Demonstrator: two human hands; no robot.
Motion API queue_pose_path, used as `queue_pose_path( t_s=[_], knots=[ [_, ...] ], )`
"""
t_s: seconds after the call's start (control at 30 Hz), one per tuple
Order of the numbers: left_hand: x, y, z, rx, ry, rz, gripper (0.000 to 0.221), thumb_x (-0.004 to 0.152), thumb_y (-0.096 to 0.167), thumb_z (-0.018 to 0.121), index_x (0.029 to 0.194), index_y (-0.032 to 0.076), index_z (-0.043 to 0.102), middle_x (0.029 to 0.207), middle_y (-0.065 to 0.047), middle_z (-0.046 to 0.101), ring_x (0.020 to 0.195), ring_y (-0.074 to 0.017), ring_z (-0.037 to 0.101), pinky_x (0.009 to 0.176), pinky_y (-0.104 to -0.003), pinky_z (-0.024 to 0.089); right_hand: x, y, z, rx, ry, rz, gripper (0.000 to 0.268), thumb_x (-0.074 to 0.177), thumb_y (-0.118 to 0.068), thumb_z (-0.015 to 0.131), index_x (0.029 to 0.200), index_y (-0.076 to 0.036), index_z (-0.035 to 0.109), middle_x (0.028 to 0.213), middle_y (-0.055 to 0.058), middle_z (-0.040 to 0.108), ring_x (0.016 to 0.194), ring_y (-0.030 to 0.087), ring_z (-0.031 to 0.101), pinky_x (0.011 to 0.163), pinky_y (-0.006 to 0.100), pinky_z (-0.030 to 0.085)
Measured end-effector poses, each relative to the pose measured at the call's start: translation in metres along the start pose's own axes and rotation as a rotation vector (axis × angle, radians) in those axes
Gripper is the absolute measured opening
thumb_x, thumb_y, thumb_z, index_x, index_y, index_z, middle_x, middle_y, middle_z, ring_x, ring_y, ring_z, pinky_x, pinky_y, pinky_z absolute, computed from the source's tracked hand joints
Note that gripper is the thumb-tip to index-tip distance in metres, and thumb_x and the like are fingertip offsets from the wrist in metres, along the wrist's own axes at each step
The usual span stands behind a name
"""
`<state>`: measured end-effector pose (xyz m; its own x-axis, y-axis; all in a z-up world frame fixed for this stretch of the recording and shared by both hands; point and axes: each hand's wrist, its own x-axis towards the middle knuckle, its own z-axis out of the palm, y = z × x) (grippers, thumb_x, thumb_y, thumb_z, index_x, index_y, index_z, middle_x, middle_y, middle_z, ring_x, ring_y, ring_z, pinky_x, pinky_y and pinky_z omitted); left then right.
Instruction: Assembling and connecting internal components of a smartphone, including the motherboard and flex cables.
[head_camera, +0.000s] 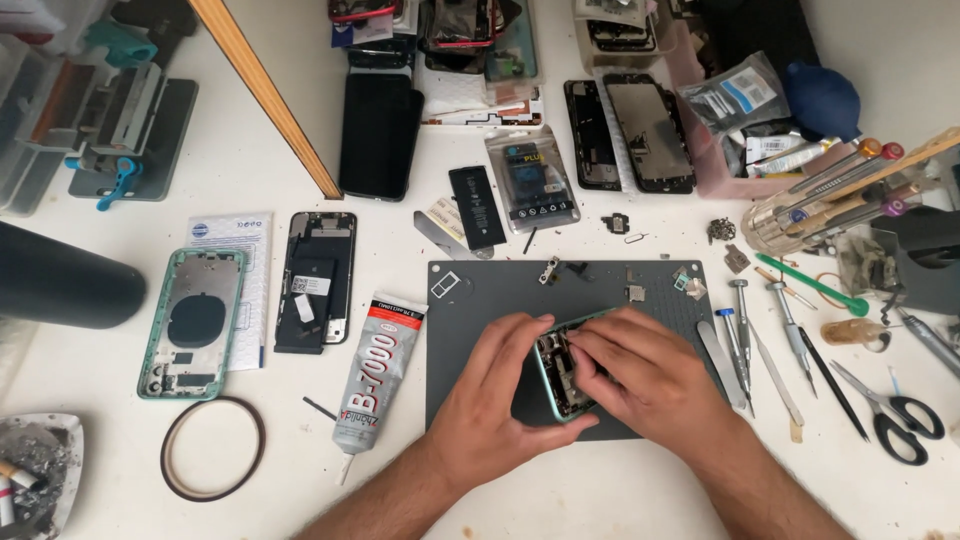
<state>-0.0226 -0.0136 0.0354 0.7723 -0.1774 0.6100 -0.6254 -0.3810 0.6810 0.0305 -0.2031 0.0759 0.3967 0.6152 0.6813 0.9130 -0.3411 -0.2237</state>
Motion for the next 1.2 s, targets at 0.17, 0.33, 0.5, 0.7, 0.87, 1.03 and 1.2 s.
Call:
queue_pose_path(
  t_s=[0.17,0.33,0.5,0.7,0.87,1.03,1.2],
  knots=[
    [-0.001,0.000,0.001,0.013,0.002,-0.022,0.084,0.081,0.039,0.088,0.139,-0.004,0.045,0.131,-0.019,0.054,0.124,-0.0321,0.058,0.113,-0.043,0.049,0.000,0.002,0.001,0.002,0.006,0.019,0.011,0.092,0.003,0.069,0.100,0.011,0.066,0.095,0.019,0.068,0.078,0.031,0.066,0.074,0.041,0.061],
    [0.001,0.001,0.000,0.002,0.003,-0.029,0.084,0.081,0.039,0.088,0.139,-0.004,0.045,0.130,-0.019,0.054,0.123,-0.0318,0.058,0.114,-0.042,0.048,-0.003,0.005,0.002,-0.016,0.005,0.001,0.013,0.091,0.002,0.072,0.100,0.010,0.067,0.096,0.019,0.068,0.079,0.030,0.067,0.075,0.041,0.064],
    [0.000,0.000,0.001,0.019,0.009,-0.046,0.084,0.080,0.040,0.088,0.140,-0.003,0.046,0.130,-0.019,0.054,0.124,-0.0305,0.059,0.114,-0.040,0.049,-0.005,0.005,0.006,0.032,0.038,-0.007,0.012,0.089,0.004,0.073,0.098,0.010,0.066,0.095,0.019,0.069,0.077,0.029,0.067,0.073,0.040,0.063],
    [0.000,0.001,0.000,0.030,0.017,-0.065,0.086,0.077,0.040,0.091,0.138,-0.002,0.048,0.130,-0.017,0.056,0.123,-0.0290,0.060,0.114,-0.038,0.048,-0.001,0.000,0.003,0.061,0.002,0.063,0.010,0.092,0.002,0.071,0.100,0.008,0.068,0.094,0.016,0.065,0.075,0.029,0.062,0.073,0.038,0.059],
    [-0.002,-0.001,0.003,0.066,0.041,-0.053,0.089,0.074,0.047,0.090,0.138,-0.001,0.050,0.130,-0.015,0.058,0.123,-0.0265,0.062,0.114,-0.036,0.049,-0.005,-0.001,-0.001,0.101,-0.039,0.109,0.014,0.093,0.003,0.068,0.107,0.008,0.069,0.101,0.017,0.064,0.082,0.033,0.063,0.079,0.039,0.058],
    [-0.001,0.000,0.003,0.096,0.075,0.011,0.084,0.079,0.046,0.087,0.136,-0.004,0.051,0.129,-0.017,0.060,0.120,-0.0279,0.064,0.112,-0.037,0.052,-0.008,-0.002,0.000,0.136,-0.057,0.161,0.014,0.098,0.001,0.060,0.109,0.008,0.067,0.103,0.017,0.061,0.084,0.032,0.062,0.080,0.038,0.055],
    [-0.001,0.002,0.003,0.131,0.099,0.029,0.084,0.079,0.042,0.092,0.136,-0.003,0.051,0.130,-0.016,0.062,0.120,-0.0270,0.066,0.112,-0.036,0.055,-0.011,-0.003,0.001,0.063,-0.086,0.126,0.018,0.101,0.002,0.050,0.112,0.010,0.063,0.108,0.020,0.057,0.088,0.032,0.062,0.085,0.041,0.055]
  ],
)
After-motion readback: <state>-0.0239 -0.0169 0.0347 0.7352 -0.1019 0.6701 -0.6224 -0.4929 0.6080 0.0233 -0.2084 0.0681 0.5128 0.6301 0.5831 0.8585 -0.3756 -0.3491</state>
